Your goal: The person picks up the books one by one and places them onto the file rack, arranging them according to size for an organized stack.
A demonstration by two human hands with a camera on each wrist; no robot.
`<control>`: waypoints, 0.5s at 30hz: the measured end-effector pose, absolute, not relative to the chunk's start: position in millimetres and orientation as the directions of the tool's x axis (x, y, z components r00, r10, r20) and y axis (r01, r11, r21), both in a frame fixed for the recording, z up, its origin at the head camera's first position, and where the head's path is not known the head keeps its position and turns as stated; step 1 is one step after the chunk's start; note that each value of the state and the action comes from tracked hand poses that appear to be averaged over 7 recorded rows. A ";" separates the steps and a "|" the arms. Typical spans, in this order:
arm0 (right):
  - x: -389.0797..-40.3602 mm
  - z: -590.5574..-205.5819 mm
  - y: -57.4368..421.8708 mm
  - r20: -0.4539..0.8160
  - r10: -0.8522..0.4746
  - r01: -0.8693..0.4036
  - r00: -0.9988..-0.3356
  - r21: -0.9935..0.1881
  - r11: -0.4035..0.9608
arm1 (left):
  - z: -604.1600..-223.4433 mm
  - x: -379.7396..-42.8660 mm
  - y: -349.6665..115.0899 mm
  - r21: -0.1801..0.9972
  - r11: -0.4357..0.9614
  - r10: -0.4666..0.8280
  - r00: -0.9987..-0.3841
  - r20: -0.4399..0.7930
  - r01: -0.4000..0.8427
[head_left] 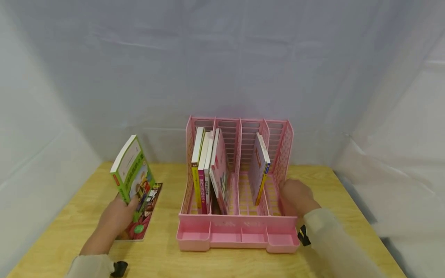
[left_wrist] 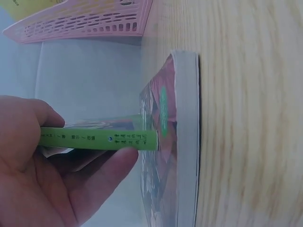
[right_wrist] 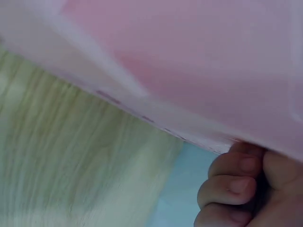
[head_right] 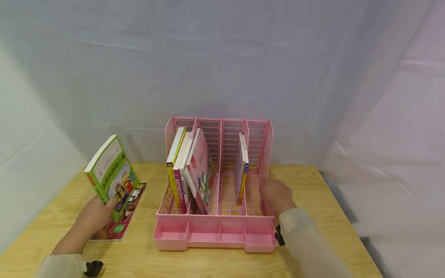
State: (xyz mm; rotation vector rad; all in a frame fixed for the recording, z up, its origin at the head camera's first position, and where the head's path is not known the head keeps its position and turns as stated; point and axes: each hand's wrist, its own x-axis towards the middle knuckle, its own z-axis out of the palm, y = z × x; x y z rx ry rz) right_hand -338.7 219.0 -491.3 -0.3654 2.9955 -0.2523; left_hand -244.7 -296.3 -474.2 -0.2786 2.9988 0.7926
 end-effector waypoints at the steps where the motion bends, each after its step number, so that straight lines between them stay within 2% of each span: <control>1: -336.5 -493.5 218.0 -0.058 -0.249 -0.237 -0.967 -0.157 0.959 | -474.8 -244.5 -295.6 0.476 0.863 -0.160 -0.985 -0.065 -0.171; 3: -332.7 -497.4 217.2 -0.017 -0.294 -0.292 -0.956 -0.079 0.953 | -474.8 -244.7 -293.5 0.452 0.879 -0.142 -0.989 -0.050 -0.149; 8: -328.9 -500.8 214.3 0.022 -0.276 -0.276 -0.961 -0.038 0.960 | -473.9 -246.9 -288.0 0.391 0.915 -0.095 -0.995 -0.026 -0.098; 15: -331.9 -504.4 213.2 0.037 -0.231 -0.232 -0.972 -0.046 0.972 | -475.9 -247.0 -285.6 0.417 0.903 -0.111 -0.994 0.005 -0.099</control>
